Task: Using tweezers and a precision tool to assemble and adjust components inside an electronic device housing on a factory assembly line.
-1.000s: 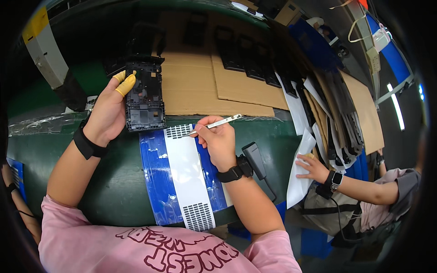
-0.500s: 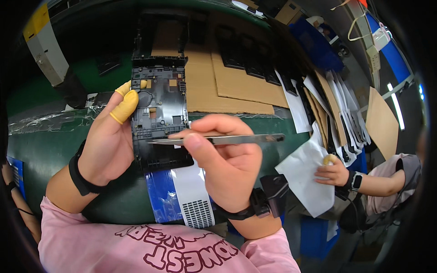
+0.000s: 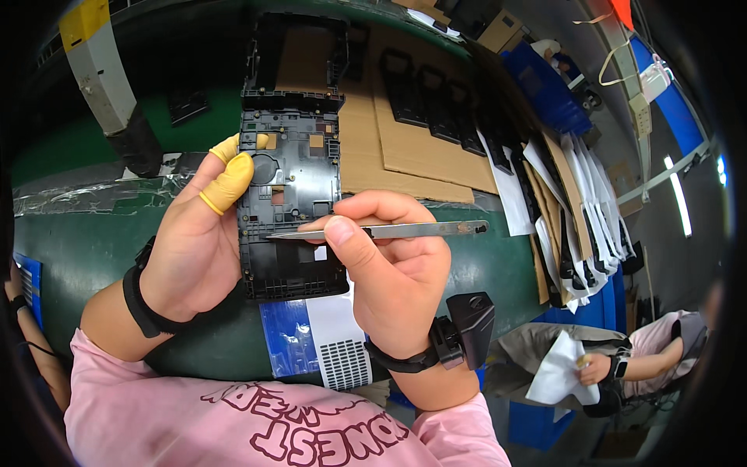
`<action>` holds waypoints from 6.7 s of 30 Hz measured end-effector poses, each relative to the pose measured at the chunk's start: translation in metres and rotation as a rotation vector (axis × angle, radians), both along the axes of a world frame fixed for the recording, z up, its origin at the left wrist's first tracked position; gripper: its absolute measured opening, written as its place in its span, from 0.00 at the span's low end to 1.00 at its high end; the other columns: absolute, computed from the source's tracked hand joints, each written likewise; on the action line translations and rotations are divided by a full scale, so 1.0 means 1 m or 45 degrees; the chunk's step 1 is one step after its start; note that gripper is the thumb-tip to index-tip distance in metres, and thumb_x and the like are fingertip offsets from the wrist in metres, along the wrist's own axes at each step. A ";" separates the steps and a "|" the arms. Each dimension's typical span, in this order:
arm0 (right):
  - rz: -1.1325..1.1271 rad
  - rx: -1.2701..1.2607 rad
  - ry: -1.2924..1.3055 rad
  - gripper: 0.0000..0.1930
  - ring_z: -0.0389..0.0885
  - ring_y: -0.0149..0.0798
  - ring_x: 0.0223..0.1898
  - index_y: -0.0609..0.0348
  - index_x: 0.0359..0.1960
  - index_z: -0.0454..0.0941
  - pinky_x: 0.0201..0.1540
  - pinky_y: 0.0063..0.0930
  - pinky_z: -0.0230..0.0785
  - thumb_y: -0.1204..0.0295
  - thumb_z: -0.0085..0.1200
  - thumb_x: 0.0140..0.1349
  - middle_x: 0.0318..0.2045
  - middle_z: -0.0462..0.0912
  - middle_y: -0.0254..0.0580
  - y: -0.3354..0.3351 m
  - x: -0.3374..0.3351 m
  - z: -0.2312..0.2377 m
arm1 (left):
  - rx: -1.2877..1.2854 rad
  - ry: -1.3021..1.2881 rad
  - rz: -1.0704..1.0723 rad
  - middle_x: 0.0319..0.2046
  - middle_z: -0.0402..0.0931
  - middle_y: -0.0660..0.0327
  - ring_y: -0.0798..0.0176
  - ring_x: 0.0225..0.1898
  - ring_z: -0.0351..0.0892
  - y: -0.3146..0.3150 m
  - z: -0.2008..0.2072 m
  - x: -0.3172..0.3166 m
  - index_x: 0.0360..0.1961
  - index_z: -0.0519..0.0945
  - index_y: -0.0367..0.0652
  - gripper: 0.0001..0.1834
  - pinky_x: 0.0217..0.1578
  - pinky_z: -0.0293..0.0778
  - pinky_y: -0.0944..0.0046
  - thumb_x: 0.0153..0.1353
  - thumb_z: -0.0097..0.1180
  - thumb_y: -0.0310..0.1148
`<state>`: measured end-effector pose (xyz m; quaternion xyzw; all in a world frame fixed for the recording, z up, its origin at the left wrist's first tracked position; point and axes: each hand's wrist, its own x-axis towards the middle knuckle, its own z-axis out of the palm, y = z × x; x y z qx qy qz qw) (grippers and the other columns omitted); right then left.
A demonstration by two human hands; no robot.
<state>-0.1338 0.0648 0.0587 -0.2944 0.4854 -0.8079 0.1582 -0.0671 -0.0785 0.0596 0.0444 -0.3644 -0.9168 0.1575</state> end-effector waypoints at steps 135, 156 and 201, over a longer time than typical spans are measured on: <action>-0.128 0.341 -0.213 0.04 0.70 0.22 0.19 0.65 0.28 0.73 0.19 0.11 0.57 0.80 0.53 0.50 0.20 0.75 0.35 0.016 -0.070 -0.092 | -1.264 -0.425 0.629 0.26 0.75 0.56 0.61 0.28 0.76 -0.115 -0.073 -0.178 0.32 0.73 0.37 0.08 0.31 0.70 0.66 0.55 0.50 0.30; -0.110 0.281 -0.327 0.05 0.70 0.26 0.17 0.68 0.29 0.71 0.19 0.13 0.59 0.85 0.51 0.48 0.19 0.74 0.38 0.011 -0.099 -0.113 | -0.288 -0.142 0.310 0.36 0.71 0.64 0.68 0.36 0.71 -0.052 -0.039 -0.062 0.42 0.67 0.43 0.09 0.38 0.71 0.68 0.60 0.44 0.29; -0.006 0.022 0.054 0.07 0.77 0.30 0.27 0.70 0.34 0.71 0.31 0.16 0.68 0.81 0.51 0.52 0.28 0.78 0.48 0.011 -0.029 -0.016 | -0.327 0.011 0.010 0.46 0.62 0.57 0.64 0.44 0.66 0.006 -0.004 -0.019 0.54 0.54 0.41 0.37 0.43 0.66 0.68 0.39 0.46 0.10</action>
